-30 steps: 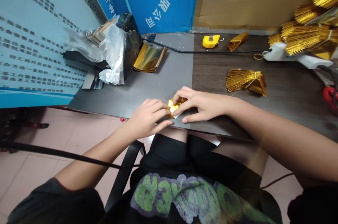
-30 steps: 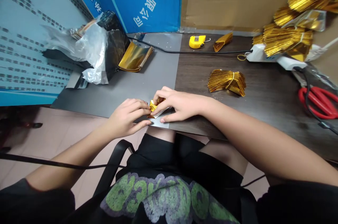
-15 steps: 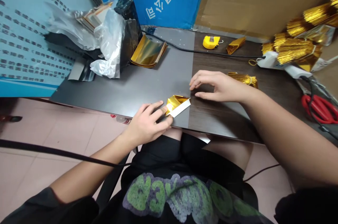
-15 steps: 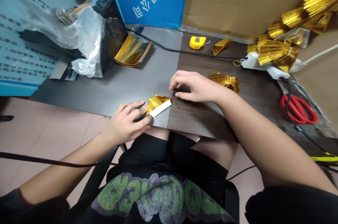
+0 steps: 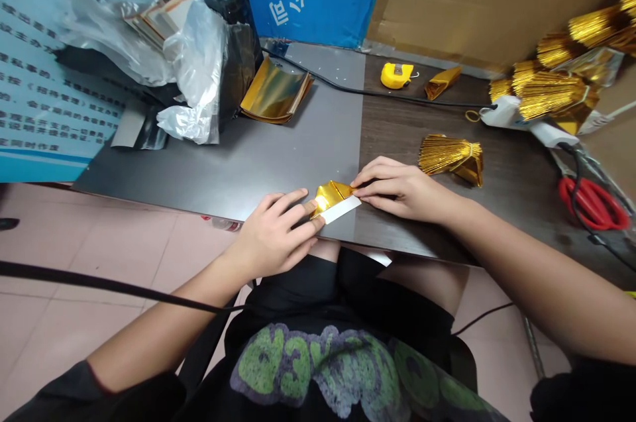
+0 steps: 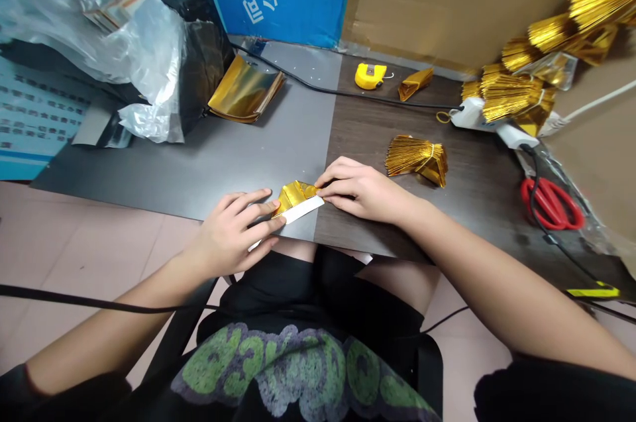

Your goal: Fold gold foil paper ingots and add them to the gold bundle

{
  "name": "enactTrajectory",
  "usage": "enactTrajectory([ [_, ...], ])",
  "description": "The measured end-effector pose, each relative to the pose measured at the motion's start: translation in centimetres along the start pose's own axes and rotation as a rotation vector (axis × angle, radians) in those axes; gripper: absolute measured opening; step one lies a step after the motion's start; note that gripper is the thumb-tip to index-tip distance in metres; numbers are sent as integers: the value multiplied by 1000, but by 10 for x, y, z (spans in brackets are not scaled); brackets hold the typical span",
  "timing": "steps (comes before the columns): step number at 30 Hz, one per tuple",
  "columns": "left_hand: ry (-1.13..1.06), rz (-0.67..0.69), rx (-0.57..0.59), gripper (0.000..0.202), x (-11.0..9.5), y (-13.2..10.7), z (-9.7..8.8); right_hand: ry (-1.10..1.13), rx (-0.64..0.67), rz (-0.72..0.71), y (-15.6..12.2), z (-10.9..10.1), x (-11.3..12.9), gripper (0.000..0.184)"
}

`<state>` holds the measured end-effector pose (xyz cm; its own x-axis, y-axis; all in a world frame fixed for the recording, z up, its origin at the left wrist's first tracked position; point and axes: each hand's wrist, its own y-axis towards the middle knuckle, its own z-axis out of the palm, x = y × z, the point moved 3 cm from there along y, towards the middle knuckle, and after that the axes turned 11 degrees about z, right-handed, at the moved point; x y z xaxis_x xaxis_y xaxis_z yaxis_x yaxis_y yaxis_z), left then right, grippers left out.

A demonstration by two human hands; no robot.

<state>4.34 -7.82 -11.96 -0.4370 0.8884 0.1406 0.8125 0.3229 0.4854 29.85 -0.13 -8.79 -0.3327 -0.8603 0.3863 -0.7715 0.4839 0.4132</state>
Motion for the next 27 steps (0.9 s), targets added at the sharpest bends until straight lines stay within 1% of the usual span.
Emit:
enactTrajectory([
  [3,-14,-24,-6,24,0,1,0,-34,-27,30,-4,3,3,20],
  [7,-28,-25,-30,21,1,2,0,-46,-79,122,-9,5,6,15],
  [9,-38,-21,-25,21,1,2,0,-67,-87,105,-10,6,9,15],
  [12,-65,-20,-19,23,2,1,-1,-112,-64,40,-14,6,13,17],
  [15,-76,-24,-36,22,3,1,-2,-139,-25,37,-19,7,19,17],
  [18,-76,-29,-87,19,3,-1,-1,-173,1,48,-25,9,29,24],
  [20,-77,-35,-126,22,3,-3,0,-174,0,57,-30,11,35,27],
  [24,-125,-42,-197,28,2,-7,1,-134,-12,86,-36,15,44,26],
  [27,-160,-26,-247,26,0,-9,0,-139,-18,86,-39,20,50,34],
])
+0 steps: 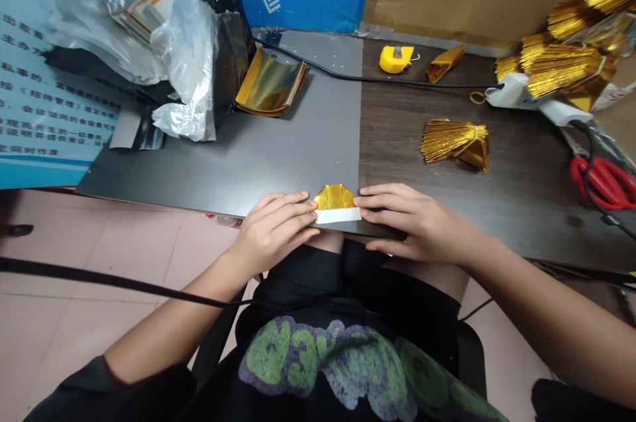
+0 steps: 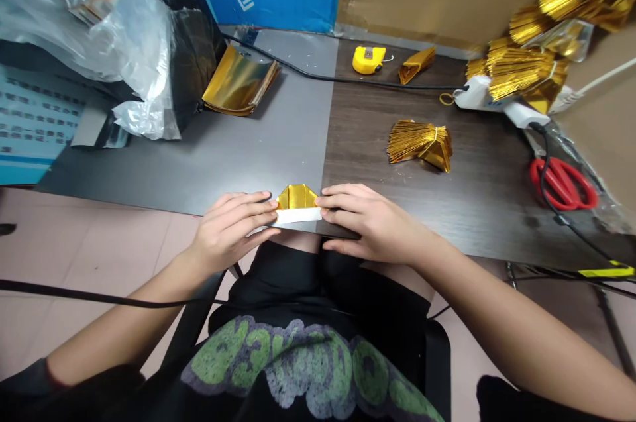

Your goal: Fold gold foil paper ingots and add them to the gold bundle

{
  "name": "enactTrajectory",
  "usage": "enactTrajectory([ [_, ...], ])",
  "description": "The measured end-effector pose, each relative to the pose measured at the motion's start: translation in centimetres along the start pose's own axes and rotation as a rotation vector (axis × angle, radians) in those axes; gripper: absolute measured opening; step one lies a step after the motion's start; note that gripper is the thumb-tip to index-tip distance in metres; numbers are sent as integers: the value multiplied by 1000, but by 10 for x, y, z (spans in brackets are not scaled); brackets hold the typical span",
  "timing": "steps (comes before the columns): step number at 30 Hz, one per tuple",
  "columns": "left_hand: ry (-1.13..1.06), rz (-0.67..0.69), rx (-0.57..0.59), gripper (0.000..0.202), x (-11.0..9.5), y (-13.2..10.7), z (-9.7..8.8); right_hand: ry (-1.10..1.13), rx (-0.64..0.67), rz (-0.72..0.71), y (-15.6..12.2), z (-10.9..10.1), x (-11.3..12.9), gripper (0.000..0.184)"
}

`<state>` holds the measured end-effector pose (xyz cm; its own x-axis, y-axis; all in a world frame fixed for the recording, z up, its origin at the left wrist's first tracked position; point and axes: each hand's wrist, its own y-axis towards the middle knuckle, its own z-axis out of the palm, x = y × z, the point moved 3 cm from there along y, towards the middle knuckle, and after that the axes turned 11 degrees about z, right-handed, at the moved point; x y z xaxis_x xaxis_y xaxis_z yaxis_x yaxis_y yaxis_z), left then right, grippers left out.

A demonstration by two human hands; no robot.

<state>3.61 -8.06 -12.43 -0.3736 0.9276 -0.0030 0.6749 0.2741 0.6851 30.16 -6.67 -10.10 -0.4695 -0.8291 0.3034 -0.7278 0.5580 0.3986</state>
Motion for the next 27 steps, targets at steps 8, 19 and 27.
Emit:
enactTrajectory([
  [8,-85,-51,-36,17,-2,2,-2,36,-110,140,-9,14,16,18],
  [19,-89,-154,49,14,0,5,0,148,-183,208,-4,14,18,21],
  [27,-46,-196,74,5,-2,11,-2,141,-258,285,0,16,24,5],
])
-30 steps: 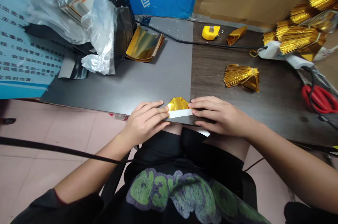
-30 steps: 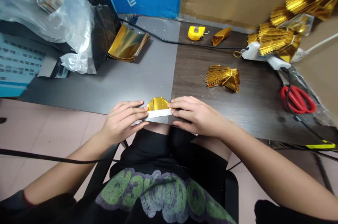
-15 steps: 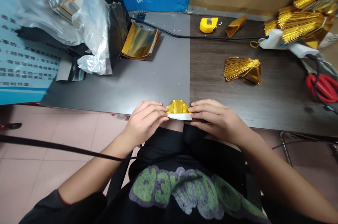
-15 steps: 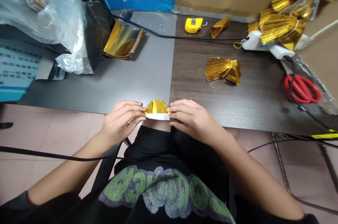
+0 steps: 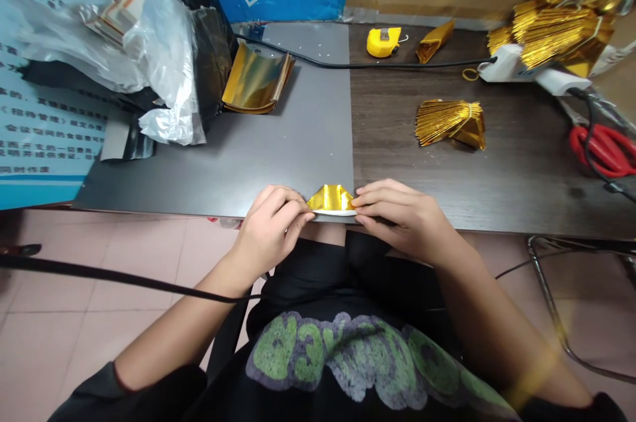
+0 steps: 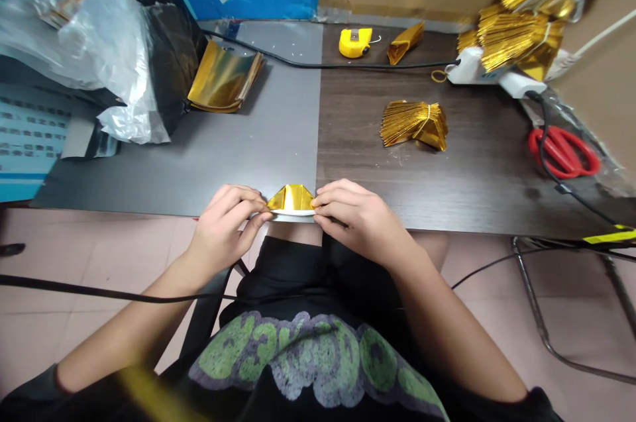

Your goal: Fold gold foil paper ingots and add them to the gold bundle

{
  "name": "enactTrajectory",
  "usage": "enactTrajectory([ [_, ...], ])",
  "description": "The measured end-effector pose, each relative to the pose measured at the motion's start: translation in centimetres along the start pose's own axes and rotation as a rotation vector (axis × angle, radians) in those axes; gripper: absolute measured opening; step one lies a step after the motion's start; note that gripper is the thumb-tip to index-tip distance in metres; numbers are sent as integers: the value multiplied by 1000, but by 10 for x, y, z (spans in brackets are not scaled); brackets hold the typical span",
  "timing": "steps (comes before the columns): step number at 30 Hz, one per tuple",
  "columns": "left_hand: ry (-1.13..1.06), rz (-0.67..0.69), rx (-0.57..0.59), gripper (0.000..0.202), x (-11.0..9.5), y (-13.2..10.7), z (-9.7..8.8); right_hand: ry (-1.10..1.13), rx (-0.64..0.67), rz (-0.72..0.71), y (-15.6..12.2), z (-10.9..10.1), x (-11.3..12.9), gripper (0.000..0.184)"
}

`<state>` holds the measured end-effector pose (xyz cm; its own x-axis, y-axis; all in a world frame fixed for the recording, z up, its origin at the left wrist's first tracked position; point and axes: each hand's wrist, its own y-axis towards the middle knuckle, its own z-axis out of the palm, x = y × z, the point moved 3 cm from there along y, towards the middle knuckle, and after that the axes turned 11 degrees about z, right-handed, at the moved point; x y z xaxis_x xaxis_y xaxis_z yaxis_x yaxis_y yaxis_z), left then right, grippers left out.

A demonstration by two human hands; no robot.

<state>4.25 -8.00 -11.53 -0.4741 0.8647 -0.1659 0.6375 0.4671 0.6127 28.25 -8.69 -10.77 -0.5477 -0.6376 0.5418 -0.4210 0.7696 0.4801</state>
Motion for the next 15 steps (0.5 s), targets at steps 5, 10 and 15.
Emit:
enactTrajectory([
  [5,183,29,79,7,1,8,-3,-9,-16,23,2,1,0,5],
  [10,282,49,143,16,6,13,-4,-26,-53,34,1,5,2,6],
  [15,236,-7,159,19,9,14,-1,-109,-135,99,-2,9,5,7],
])
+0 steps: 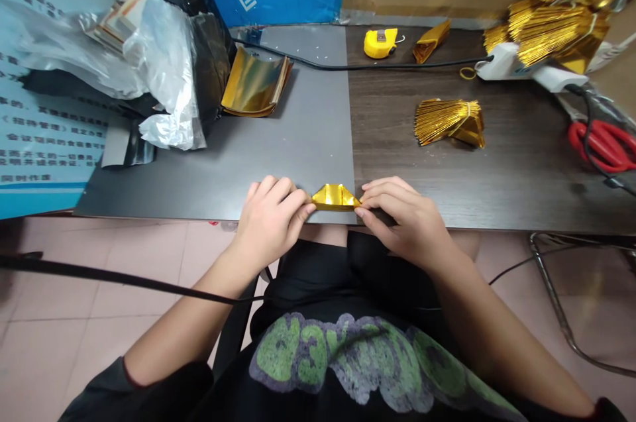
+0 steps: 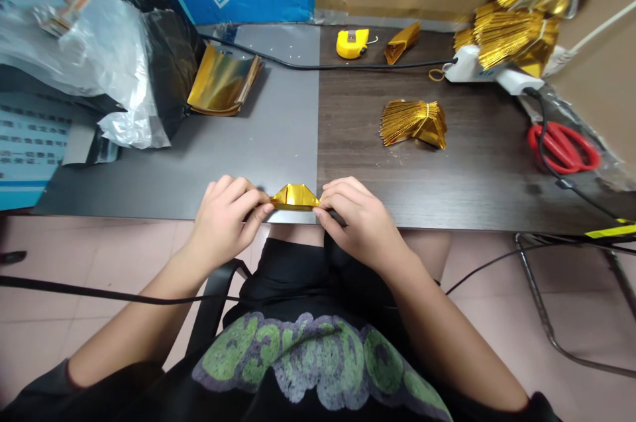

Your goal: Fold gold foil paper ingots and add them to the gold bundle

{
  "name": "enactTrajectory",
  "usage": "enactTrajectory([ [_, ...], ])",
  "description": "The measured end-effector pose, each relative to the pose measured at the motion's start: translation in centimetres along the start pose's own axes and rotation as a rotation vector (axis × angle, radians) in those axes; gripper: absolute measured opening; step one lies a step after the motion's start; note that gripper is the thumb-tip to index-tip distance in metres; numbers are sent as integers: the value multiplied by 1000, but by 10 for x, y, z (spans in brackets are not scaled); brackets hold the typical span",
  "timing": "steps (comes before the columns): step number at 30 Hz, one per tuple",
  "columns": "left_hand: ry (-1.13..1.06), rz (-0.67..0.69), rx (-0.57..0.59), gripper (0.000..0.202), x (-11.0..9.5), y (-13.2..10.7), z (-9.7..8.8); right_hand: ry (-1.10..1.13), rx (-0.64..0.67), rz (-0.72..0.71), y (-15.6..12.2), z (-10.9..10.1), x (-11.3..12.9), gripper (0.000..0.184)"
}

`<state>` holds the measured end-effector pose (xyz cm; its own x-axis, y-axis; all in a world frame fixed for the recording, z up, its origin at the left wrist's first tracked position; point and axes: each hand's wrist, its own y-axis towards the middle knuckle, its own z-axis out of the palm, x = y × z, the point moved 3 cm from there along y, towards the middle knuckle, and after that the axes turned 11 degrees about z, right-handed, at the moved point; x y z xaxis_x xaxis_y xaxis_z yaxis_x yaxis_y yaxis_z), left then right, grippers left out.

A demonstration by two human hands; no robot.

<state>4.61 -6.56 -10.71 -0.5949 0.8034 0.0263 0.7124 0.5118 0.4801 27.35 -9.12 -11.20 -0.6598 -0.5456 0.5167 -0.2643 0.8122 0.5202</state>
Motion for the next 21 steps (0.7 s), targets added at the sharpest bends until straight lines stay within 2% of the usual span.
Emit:
enactTrajectory([
  [7,-82,-106,10,25,1,1,-1,-143,-82,172,-5,4,0,11],
  [12,-118,-187,16,29,3,1,-2,-168,-100,274,-4,7,0,16],
  [21,-130,-247,100,28,8,9,0,-192,-72,302,-3,7,2,17],
])
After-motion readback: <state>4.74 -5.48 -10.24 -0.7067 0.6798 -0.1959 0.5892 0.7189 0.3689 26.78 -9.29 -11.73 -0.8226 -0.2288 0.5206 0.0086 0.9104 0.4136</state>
